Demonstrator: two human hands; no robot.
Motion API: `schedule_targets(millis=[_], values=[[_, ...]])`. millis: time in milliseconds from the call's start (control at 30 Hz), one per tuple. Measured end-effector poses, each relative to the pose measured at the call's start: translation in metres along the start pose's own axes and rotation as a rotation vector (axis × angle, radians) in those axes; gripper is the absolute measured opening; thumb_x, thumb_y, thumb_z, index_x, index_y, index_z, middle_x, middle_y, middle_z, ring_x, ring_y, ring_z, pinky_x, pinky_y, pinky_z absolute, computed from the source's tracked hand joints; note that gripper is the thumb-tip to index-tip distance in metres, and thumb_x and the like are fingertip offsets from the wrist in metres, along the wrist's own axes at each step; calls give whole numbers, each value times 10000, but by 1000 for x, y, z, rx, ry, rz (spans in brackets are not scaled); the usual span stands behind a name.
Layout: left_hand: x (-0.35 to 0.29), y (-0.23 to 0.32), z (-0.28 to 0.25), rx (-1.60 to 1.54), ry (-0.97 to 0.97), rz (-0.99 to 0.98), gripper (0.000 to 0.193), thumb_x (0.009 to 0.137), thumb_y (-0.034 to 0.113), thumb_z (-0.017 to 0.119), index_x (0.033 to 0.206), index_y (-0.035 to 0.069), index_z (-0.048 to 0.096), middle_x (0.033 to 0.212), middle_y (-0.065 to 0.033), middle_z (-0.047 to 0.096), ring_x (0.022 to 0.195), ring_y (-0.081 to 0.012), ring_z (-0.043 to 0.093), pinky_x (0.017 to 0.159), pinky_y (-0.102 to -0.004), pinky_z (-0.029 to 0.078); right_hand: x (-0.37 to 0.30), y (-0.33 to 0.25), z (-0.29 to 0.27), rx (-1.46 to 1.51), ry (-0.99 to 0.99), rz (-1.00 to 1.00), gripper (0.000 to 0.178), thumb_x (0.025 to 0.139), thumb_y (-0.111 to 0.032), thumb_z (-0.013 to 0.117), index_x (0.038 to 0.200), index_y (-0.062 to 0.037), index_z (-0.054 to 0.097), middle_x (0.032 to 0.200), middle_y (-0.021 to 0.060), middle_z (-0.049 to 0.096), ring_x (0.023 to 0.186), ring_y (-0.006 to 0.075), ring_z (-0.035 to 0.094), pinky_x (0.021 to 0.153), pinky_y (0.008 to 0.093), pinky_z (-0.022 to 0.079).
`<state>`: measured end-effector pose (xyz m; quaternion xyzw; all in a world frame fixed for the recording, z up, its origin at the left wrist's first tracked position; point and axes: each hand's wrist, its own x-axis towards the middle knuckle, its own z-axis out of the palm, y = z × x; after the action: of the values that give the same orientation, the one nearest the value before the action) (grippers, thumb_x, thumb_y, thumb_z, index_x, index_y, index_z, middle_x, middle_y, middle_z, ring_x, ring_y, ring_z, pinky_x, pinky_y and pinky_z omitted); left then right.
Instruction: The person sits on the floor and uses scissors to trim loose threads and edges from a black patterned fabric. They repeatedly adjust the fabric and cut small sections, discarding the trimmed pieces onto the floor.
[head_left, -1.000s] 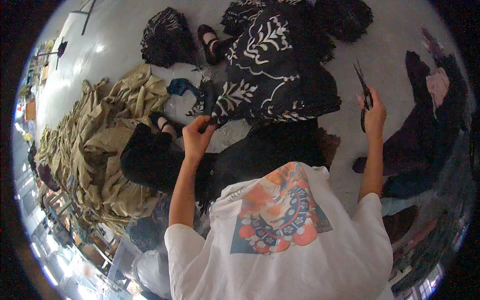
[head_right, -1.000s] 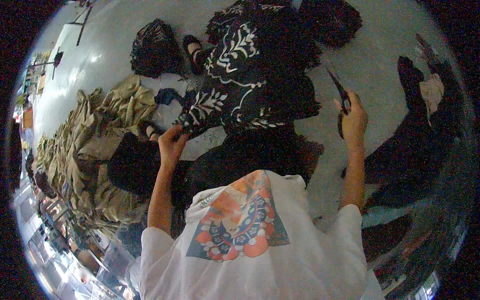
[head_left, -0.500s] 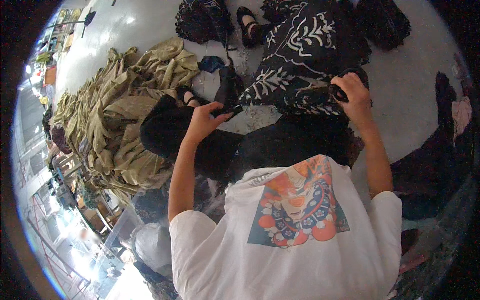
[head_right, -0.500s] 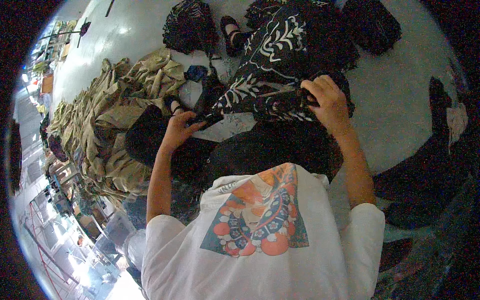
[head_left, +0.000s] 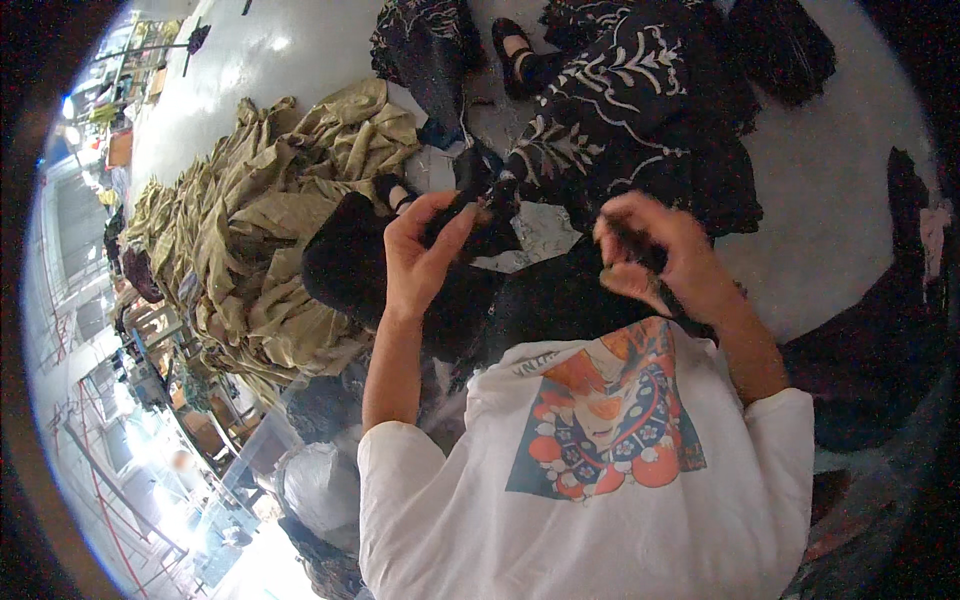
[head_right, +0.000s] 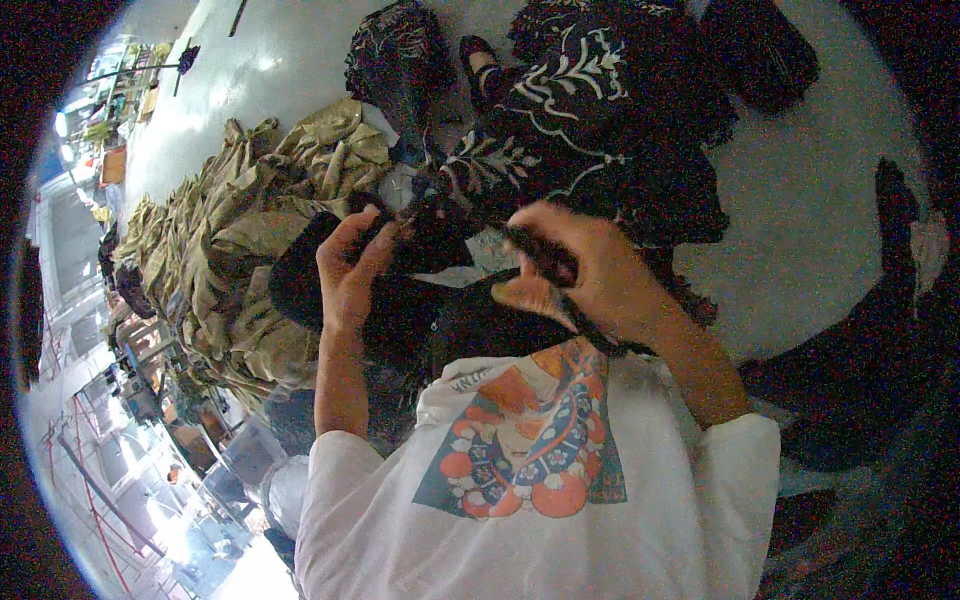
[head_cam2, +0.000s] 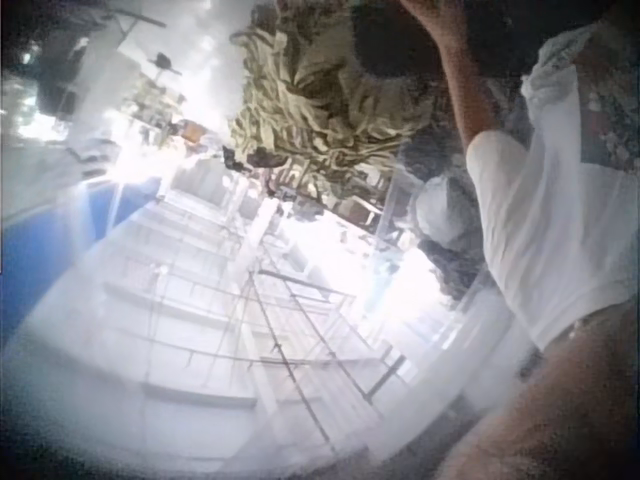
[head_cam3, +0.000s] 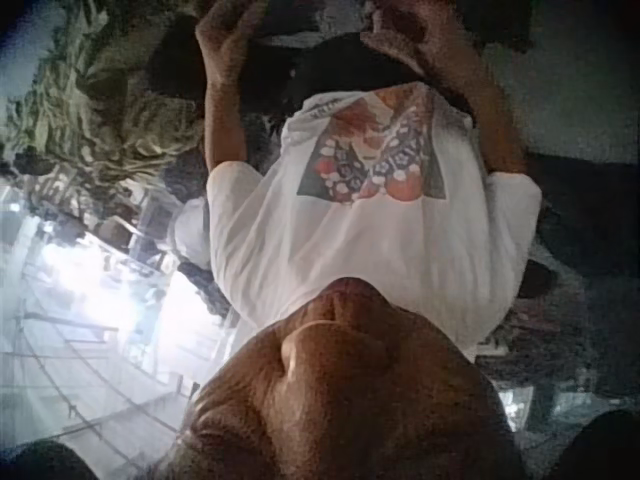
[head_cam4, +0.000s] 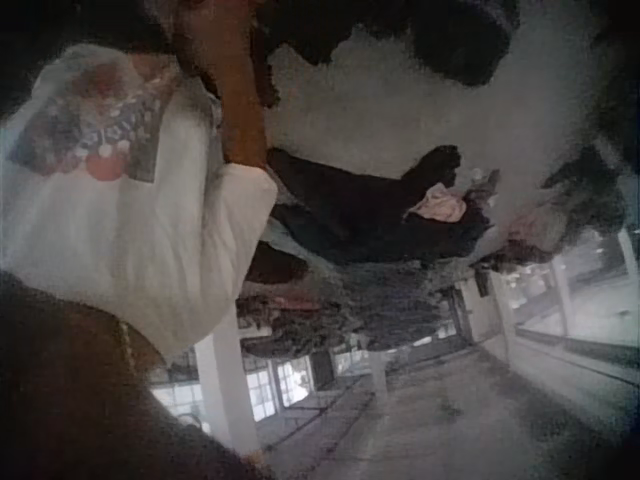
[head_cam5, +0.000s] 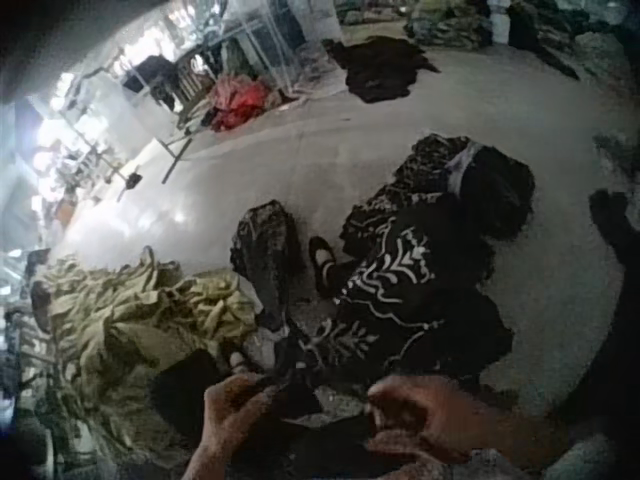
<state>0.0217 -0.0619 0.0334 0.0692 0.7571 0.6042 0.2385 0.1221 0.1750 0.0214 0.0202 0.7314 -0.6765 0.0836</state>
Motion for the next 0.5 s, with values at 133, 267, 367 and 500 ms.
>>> schedule_targets(millis=[133, 267, 367, 500], values=[[4, -6, 11, -296, 39, 139, 179, 828, 67, 577, 991, -6, 580, 882, -37, 591, 667, -75, 511, 594, -197, 411, 1, 0, 10, -64, -43, -19, 368, 679, -212, 750, 938, -61, 537, 719, 64, 545, 624, 146, 530, 575, 277, 436], [8, -5, 21, -302, 29, 201, 155, 824, 51, 573, 968, -6, 571, 1001, -65, 572, 718, -92, 527, 646, -218, 427, 28, -10, 14, -228, 289, -432, 382, 634, -156, 762, 932, -76, 537, 722, 81, 543, 638, 210, 563, 582, 312, 455], [12, 1, 32, -239, -2, 262, 124, 824, 43, 568, 936, -11, 564, 1054, -78, 550, 768, -101, 532, 676, -226, 440, 50, -29, 11, -219, 299, -467, 392, 636, -129, 745, 955, -74, 524, 718, 94, 561, 644, 249, 579, 577, 333, 464], [14, 3, 37, -136, -23, 296, 106, 818, 3, 559, 921, -19, 543, 1105, -100, 526, 871, -107, 523, 713, -226, 462, 69, -26, 13, -196, 264, -333, 369, 667, -119, 714, 966, -55, 507, 703, 102, 580, 645, 256, 595, 580, 337, 474]])
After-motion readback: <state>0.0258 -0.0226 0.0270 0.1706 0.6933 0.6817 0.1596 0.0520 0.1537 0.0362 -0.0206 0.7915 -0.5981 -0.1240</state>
